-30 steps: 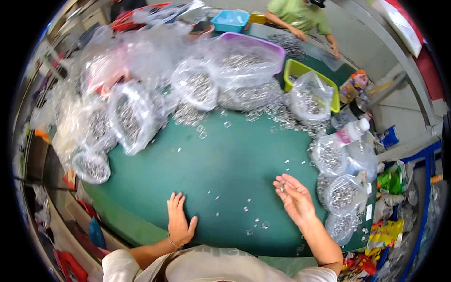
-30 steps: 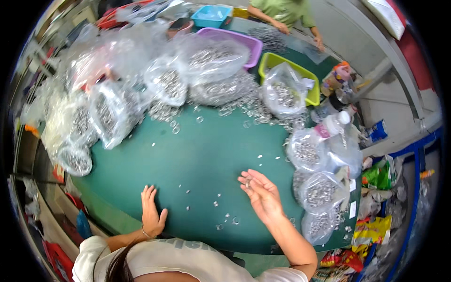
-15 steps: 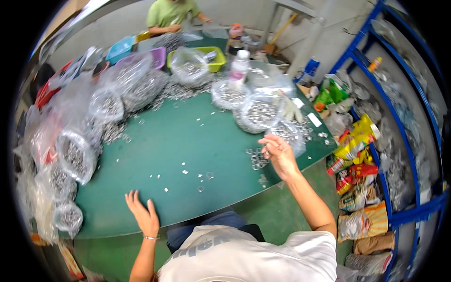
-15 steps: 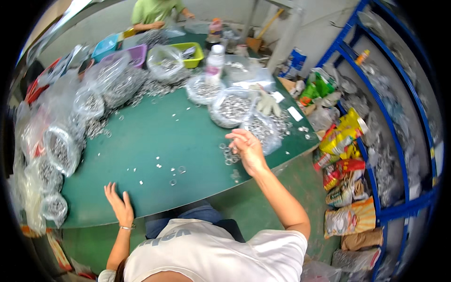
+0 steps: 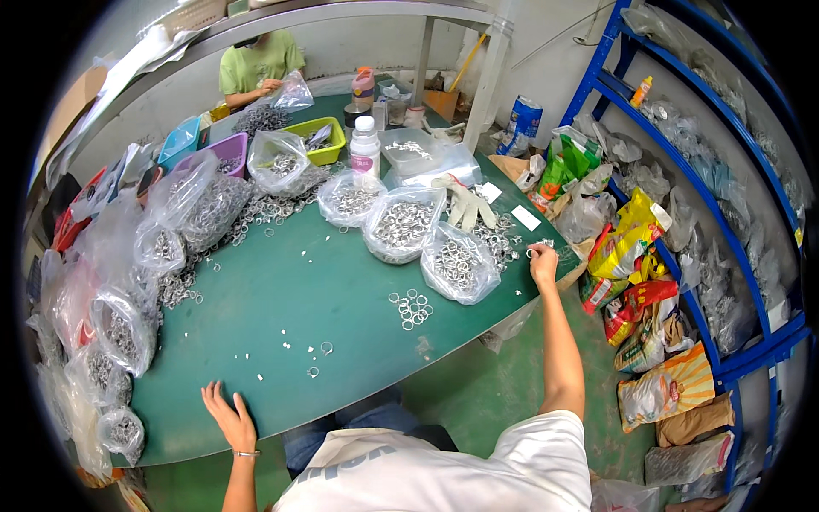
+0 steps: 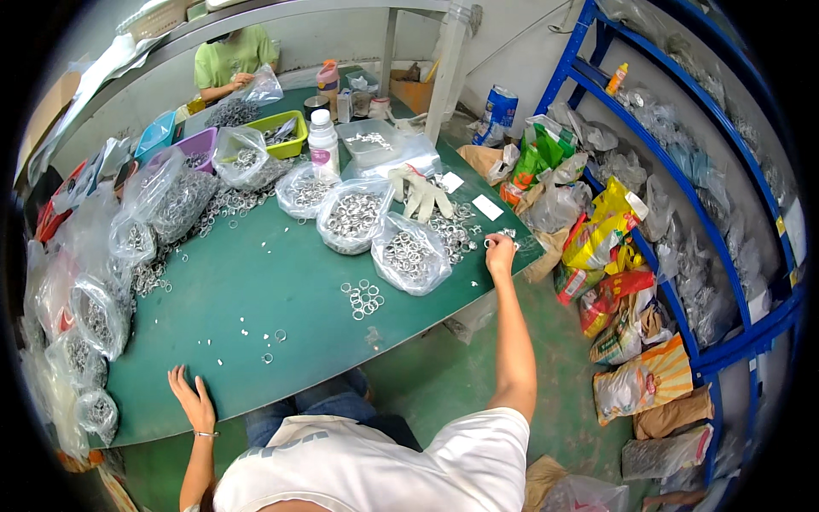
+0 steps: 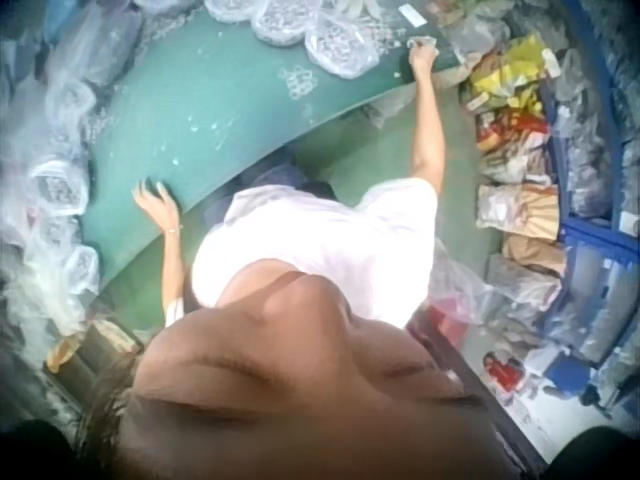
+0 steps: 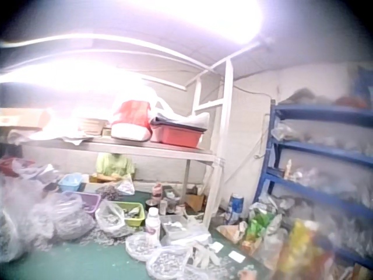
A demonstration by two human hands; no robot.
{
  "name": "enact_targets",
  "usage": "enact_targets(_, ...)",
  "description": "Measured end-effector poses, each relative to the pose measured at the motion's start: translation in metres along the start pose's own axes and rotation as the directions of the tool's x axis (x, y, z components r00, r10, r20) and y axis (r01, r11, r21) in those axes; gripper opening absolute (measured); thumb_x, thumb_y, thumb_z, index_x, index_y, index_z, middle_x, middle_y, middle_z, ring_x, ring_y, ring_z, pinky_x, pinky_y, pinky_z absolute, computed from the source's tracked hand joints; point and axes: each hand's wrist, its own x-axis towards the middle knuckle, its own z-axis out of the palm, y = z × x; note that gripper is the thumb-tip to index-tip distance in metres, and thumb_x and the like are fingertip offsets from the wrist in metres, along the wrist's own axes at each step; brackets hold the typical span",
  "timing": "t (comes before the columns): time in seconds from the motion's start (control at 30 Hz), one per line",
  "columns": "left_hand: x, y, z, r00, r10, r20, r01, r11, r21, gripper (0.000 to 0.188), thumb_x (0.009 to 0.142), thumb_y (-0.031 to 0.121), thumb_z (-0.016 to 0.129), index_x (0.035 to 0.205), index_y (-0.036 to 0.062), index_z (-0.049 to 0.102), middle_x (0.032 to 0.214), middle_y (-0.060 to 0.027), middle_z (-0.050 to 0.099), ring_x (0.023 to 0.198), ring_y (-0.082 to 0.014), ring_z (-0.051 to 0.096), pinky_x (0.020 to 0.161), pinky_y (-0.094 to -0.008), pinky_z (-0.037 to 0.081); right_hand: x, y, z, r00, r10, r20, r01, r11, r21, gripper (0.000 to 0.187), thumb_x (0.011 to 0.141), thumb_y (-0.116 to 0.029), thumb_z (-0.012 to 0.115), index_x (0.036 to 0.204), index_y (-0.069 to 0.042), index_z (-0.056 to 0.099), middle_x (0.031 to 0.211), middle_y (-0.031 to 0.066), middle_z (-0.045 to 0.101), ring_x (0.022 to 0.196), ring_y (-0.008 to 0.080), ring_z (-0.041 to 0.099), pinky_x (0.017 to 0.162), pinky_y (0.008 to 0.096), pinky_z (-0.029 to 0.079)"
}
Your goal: The person picks up small metal rings and fits them onto larger metal components by hand on a workstation table.
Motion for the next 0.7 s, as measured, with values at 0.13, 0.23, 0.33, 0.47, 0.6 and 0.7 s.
enact_targets(0.13,-0.001,-0.001,0.001,1.0,0.01,0.01,-0.01,0.999,0.035,0.04,0.09,0.016,0.046,0.126,-0.0024,0.04,0.135,-0.0211,0.034,0.131,-0.0378,0.023,0.106,-0.0459,0.022,0.007,0.016,-0.008,0.993,-0.093,0.066,0.101,0.988,-0.119,0.02,0.076,0.003,0.058,0.092,-0.002,0.067,0.078,0.0151,0.065,0.076,0.0307,0.063,0.075,0.0372,0.049)
enact_targets(0.23,-0.002,-0.006,0.003,1.0,0.016,0.018,-0.017,0.999,0.05,0.04,0.09,0.016,0.046,0.125,-0.0028,0.04,0.135,-0.0214,0.034,0.131,-0.0384,0.024,0.106,-0.0463,0.022,0.006,0.013,-0.026,0.996,-0.037,0.087,0.046,0.994,-0.098,0.024,0.077,0.004,0.055,0.098,-0.003,0.065,0.089,0.0161,0.065,0.081,0.0282,0.063,0.074,0.0347,0.048)
enact_targets(0.33,-0.002,-0.006,0.006,1.0,0.011,0.02,-0.011,0.999,0.045,0.04,0.09,0.015,0.045,0.125,-0.0032,0.04,0.135,-0.0215,0.034,0.131,-0.0389,0.024,0.106,-0.0466,0.022,0.0,0.019,-0.036,0.985,0.105,0.14,-0.109,0.994,0.024,0.026,0.074,0.005,0.054,0.097,-0.003,0.065,0.088,0.0178,0.061,0.084,0.0318,0.059,0.078,0.0377,0.046)
enact_targets(0.47,-0.001,-0.002,0.002,0.998,0.05,0.024,-0.051,0.997,0.05,0.039,0.089,0.013,0.046,0.125,-0.0034,0.041,0.135,-0.0215,0.033,0.131,-0.039,0.024,0.106,-0.0465,0.022,-0.018,-0.001,-0.039,0.991,-0.021,0.131,0.014,0.998,0.054,0.031,0.073,0.01,0.046,0.096,-0.002,0.063,0.084,0.015,0.059,0.082,0.0285,0.059,0.076,0.036,0.046)
enact_targets(0.6,0.004,0.015,0.001,0.995,0.079,0.057,-0.079,0.997,-0.003,0.038,0.089,0.01,0.047,0.124,-0.0035,0.041,0.135,-0.0211,0.033,0.131,-0.0388,0.023,0.106,-0.0463,0.021,-0.025,-0.027,-0.038,0.969,-0.108,0.222,0.083,0.989,0.121,0.035,0.073,0.015,0.042,0.1,0.001,0.059,0.094,0.0166,0.056,0.082,0.0275,0.058,0.074,0.0346,0.046)
enact_targets(0.7,0.019,0.055,-0.001,0.988,0.121,0.095,-0.113,0.99,-0.081,0.037,0.088,0.009,0.048,0.123,-0.0026,0.042,0.135,-0.0205,0.033,0.131,-0.038,0.023,0.107,-0.0461,0.021,-0.026,-0.023,-0.038,0.954,-0.17,0.246,0.151,0.984,0.092,0.034,0.073,0.015,0.044,0.101,0.002,0.058,0.1,0.016,0.055,0.087,0.0302,0.057,0.076,0.0337,0.046)
